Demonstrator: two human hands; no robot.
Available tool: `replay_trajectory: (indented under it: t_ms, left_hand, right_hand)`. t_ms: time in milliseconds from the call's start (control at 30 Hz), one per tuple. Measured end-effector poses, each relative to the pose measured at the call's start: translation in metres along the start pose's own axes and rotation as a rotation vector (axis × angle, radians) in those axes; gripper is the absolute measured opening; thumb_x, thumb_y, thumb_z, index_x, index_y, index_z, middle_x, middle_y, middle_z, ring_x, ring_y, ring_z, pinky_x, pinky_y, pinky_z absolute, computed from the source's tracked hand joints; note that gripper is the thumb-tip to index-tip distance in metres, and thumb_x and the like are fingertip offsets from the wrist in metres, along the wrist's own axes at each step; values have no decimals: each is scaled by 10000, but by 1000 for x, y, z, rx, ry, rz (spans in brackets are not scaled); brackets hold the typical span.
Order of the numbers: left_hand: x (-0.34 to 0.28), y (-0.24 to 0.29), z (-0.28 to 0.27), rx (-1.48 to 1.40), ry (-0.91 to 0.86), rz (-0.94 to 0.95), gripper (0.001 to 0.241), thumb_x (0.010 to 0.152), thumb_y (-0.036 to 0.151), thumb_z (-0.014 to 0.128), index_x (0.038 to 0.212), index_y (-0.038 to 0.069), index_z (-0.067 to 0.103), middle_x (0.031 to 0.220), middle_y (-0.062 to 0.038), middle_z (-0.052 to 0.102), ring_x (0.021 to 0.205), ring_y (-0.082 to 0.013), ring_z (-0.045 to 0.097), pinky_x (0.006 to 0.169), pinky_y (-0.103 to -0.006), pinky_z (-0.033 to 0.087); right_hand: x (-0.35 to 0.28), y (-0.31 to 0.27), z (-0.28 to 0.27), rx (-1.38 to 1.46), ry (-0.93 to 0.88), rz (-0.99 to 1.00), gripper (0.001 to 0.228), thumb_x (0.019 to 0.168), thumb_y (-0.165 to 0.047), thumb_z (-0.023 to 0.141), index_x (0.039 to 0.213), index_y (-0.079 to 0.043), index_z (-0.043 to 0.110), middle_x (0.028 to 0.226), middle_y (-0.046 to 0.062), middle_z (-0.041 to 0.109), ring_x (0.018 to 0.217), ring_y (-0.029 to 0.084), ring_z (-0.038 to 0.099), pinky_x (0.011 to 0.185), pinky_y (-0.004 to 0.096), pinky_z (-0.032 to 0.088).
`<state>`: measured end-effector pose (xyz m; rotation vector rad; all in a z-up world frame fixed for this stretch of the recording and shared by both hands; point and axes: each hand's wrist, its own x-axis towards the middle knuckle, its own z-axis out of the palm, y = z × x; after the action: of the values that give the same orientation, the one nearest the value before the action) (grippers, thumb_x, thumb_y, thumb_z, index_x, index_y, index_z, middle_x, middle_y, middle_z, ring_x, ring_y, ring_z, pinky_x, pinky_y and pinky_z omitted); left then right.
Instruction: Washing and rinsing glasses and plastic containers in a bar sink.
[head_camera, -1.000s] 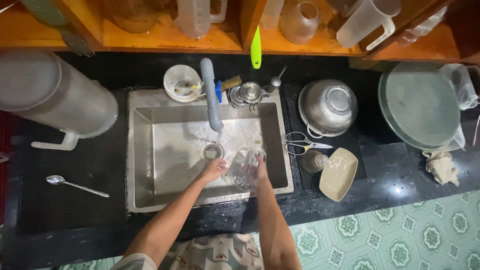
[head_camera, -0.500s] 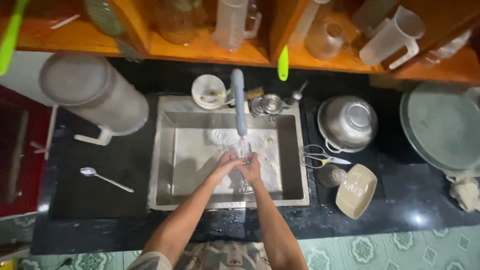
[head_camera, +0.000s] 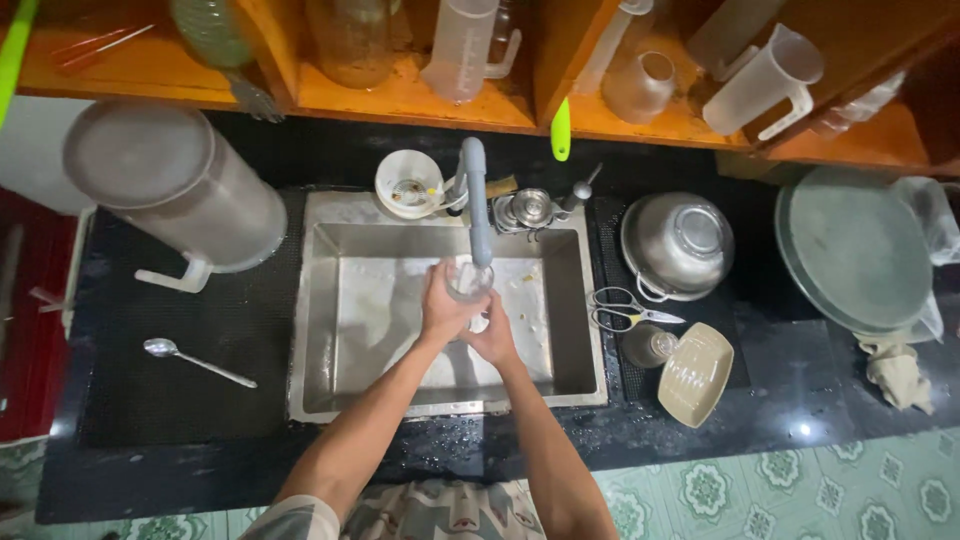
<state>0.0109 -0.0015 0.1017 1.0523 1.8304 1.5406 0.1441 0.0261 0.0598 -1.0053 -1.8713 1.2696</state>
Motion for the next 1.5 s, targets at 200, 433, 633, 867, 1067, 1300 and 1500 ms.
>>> replay_trajectory:
  t_ms: [200,433,633,867,1067,1300,1500]
  left_hand:
    - [9,19,-18,243,89,206,924,534,232,934,1344,28,537,1161,-168,557,1125,-403,562,965,-491,476]
    - [2,27,-36,344,81,269,915,544,263,948,1332,52,533,1157,-170,554,1090,-419,556,935,-509,454]
    - [8,-6,-46,99,-133,98,939,540,233,951,1366,79,533,1247,-120,620,1175,-312,630,1001,-425,530]
    - [11,-38,8,-699,-569,-235,806,660,1,891,1331,47,448,1347,-85,627,1247,-182,594,1019,-376,534]
    - [22,-35,40,-817,-351,-473,421,915,104,643,1316,25,539,1243,-96,641,1117,-187,640,936,-345,559]
    - [40,-71,80,-898,-59,-545,448,1026,343,462,1239,-5,644,1074,-203,745,907,-265,693,861,-384,563]
    - [17,-45,70,-239,-155,-150,458,993,348,592,1300,10,632,1220,-145,738,1108,-275,701,962,-392,522]
  right_hand:
    - [-13,22,8,-91,-24,141,896,751,-265,910,1455,-40,402,1307,146,655,1194,262,665,984,402,532]
    - [-10,1,19,0,-100,96,823,754,-256,911,1411,-37,466,1190,133,711,1084,238,694,965,379,544]
    - [-7,10,19,107,-138,55,753,743,-228,919,1342,-35,505,1218,110,706,1082,188,692,934,343,563]
    - [-14,16,5,212,-58,225,462,746,-147,866,1151,-1,698,1034,89,778,943,171,735,855,332,596]
    - [-11,-12,-2,-170,188,391,527,669,-286,878,1067,-2,681,946,144,788,894,231,775,804,362,591]
    - [-5,-6,13,-219,422,472,560,676,-324,887,1075,-3,660,933,191,765,903,298,766,795,400,579]
    - [-31,43,19,168,295,617,384,739,-229,834,1003,20,709,833,147,764,686,217,706,604,379,561]
